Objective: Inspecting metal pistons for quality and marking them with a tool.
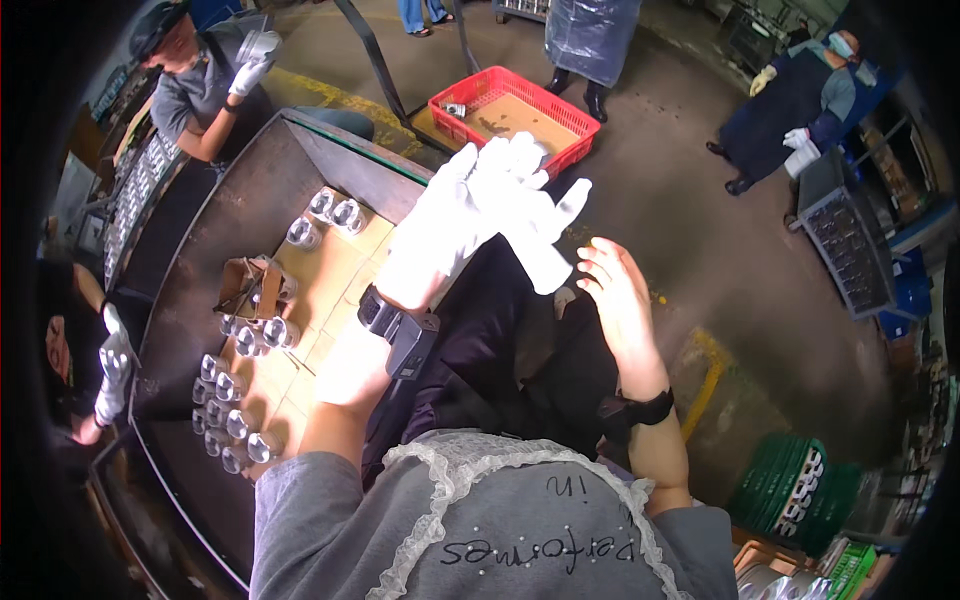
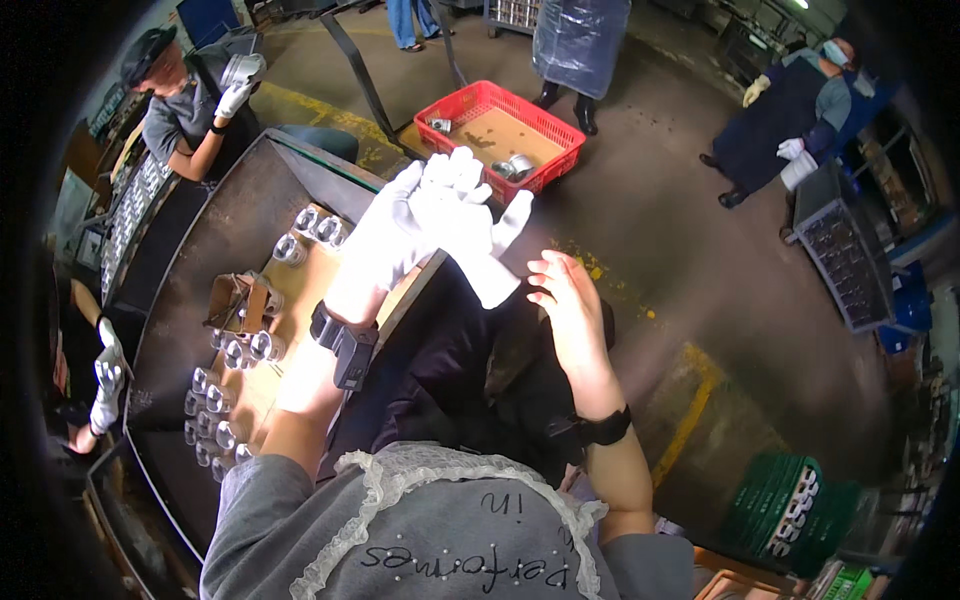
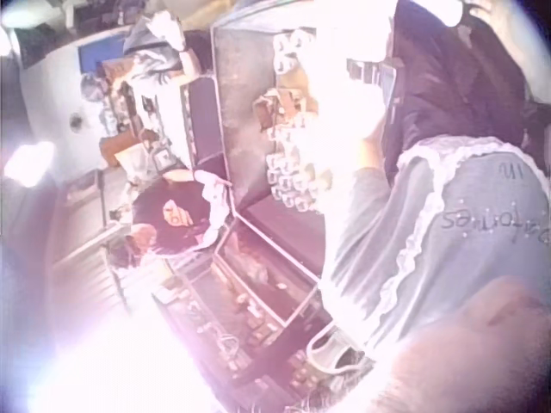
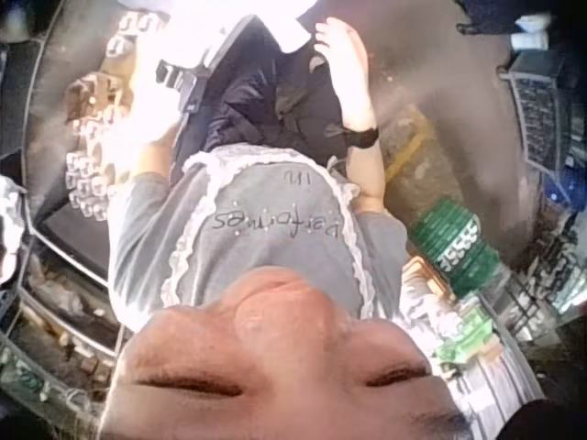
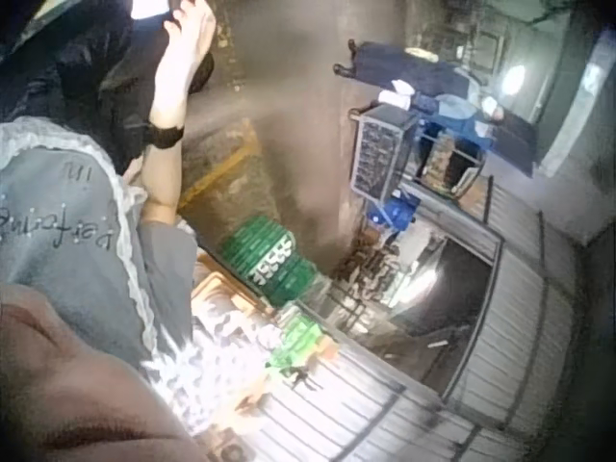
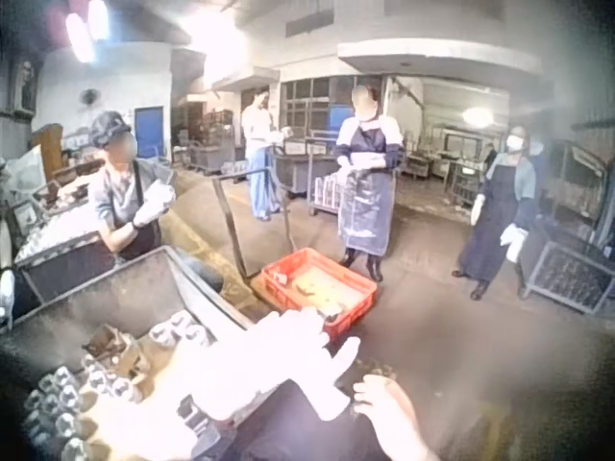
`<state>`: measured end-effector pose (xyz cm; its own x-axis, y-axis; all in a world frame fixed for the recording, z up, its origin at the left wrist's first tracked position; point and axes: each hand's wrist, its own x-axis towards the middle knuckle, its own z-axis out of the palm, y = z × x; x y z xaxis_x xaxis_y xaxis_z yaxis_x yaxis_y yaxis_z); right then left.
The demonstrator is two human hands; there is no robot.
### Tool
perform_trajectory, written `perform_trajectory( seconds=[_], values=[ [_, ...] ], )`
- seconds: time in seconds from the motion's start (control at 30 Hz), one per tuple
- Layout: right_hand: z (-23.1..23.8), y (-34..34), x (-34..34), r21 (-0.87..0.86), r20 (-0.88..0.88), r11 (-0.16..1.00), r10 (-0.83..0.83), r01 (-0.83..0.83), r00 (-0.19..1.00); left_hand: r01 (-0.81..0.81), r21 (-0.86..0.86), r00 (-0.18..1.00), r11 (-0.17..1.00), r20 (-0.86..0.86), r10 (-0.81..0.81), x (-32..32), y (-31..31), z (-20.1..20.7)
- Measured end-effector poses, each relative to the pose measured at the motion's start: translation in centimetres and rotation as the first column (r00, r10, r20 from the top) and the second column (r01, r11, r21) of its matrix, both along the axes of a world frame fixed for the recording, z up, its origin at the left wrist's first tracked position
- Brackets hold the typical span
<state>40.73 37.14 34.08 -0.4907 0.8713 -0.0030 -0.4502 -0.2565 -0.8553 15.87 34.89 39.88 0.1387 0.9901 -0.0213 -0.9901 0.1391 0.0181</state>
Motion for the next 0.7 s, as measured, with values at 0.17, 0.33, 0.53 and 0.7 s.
perform_trajectory(
  seconds=[0.17,0.33,0.53,0.7],
  values=[
    [-1.9,-3.6,-1.7,-0.433,0.051,0.900,0.081,-0.051,0.995,0.044,0.091,0.999,0.995,0.022,-0.047,-0.4,-2.2,-1.5],
    [-4.7,-3.8,-3.6,-0.653,-0.295,0.621,0.319,-0.434,0.900,0.006,0.074,0.998,0.997,0.066,-0.011,0.9,-1.3,-2.1],
    [-4.2,-1.0,-3.4,-0.154,-0.385,0.960,0.162,-0.236,0.908,0.025,0.166,0.956,0.986,-0.293,0.025,4.4,0.9,-2.1],
    [-12.2,1.5,-2.2,-0.246,-0.382,0.964,-0.004,-0.098,0.924,-0.004,0.141,0.939,0.990,-0.340,0.053,3.9,2.1,-9.2]
  ],
)
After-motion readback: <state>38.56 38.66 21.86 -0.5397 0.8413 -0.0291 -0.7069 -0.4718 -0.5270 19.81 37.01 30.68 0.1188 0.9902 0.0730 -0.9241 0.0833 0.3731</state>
